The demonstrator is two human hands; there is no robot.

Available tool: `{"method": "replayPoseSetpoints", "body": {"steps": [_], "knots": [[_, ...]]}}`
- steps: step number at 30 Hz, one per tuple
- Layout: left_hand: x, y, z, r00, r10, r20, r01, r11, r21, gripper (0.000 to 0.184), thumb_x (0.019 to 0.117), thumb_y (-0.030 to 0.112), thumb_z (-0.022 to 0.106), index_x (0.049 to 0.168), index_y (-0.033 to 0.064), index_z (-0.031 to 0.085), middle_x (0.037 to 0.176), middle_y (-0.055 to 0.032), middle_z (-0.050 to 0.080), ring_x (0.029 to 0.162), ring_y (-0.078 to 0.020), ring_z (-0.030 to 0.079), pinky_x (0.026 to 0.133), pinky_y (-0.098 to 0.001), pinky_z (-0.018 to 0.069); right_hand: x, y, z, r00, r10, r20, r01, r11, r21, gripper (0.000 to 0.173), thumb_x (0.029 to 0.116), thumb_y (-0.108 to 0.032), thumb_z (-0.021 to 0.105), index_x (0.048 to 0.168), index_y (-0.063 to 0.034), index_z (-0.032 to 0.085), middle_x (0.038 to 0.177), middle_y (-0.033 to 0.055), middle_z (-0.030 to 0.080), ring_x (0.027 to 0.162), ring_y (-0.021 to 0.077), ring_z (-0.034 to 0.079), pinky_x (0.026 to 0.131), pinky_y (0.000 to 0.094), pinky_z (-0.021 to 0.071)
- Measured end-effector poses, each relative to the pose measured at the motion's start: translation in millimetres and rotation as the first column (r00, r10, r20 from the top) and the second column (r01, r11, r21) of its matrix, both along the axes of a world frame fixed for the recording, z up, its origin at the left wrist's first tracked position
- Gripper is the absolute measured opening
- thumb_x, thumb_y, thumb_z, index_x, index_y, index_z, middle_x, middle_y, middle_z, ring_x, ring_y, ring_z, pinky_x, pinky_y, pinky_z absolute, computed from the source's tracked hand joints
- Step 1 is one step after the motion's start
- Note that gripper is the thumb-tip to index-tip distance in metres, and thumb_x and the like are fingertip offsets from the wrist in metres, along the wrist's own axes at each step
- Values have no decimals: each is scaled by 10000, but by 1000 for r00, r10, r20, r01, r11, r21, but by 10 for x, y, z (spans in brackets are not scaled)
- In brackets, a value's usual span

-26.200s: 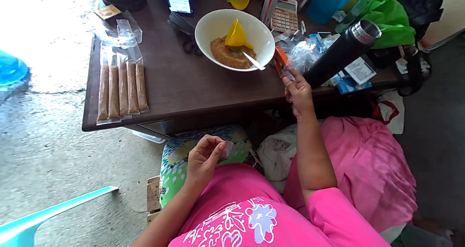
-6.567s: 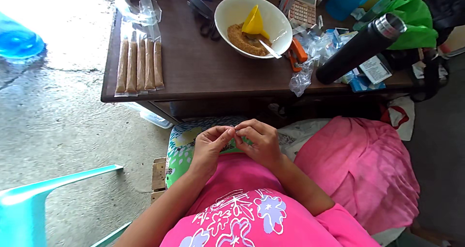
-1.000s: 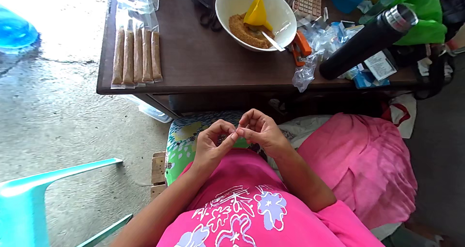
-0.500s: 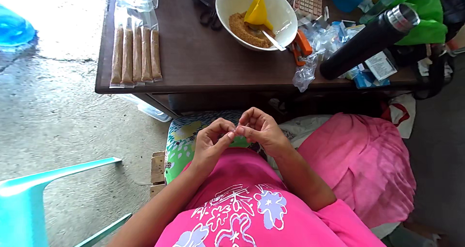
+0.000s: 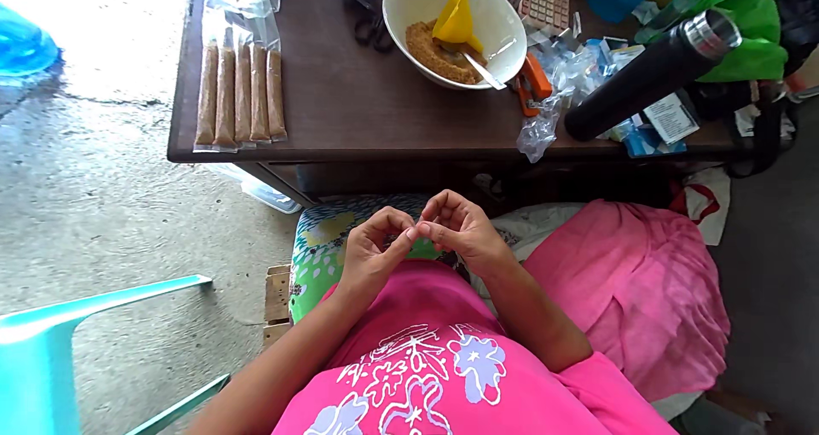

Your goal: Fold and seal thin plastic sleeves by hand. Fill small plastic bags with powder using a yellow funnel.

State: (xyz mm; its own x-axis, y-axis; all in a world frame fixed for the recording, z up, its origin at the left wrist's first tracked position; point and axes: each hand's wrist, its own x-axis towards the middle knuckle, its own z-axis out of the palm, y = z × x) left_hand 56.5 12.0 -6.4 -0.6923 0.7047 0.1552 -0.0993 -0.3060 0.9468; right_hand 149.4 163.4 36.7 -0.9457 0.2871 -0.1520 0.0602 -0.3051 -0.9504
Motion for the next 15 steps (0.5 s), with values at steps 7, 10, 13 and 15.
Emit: {"method": "replayPoseSetpoints", "body": {"steps": [7,10,13,15], "knots": [[19,5,28,998,44,47,-43,999,-13,79,918,126,737,932,184,685,894,77,679,809,-24,650,744,-189,568,17,11,-49,1000,9,-27,-11,997,-77,76,937,-33,651,994,-84,645,791,1,671,601,12,580,571,154,493],[27,-1,38,997,56,59,-55,998,-21,105,912,104,738,959,177,679,884,70,691,789,-24,657,734,-190,571,21,27,-62,1000,12,-24,-14,995,-97,57,951,-46,641,995,-81,648,797,9,682,598,7,581,567,151,489],[34,-5,41,997,61,54,-60,998,-24,110,911,106,744,970,174,681,886,70,696,791,-24,660,742,-191,574,30,42,-78,999,27,-36,-32,991,-127,46,963,-97,646,1007,-89,653,827,22,707,598,5,585,568,149,486],[38,-6,42,997,64,51,-63,998,-24,114,911,97,740,972,170,679,886,67,695,793,-26,661,746,-192,574,32,44,-83,999,29,-42,-35,989,-143,42,964,-100,647,1004,-89,654,827,22,705,596,4,584,567,146,484]]}}
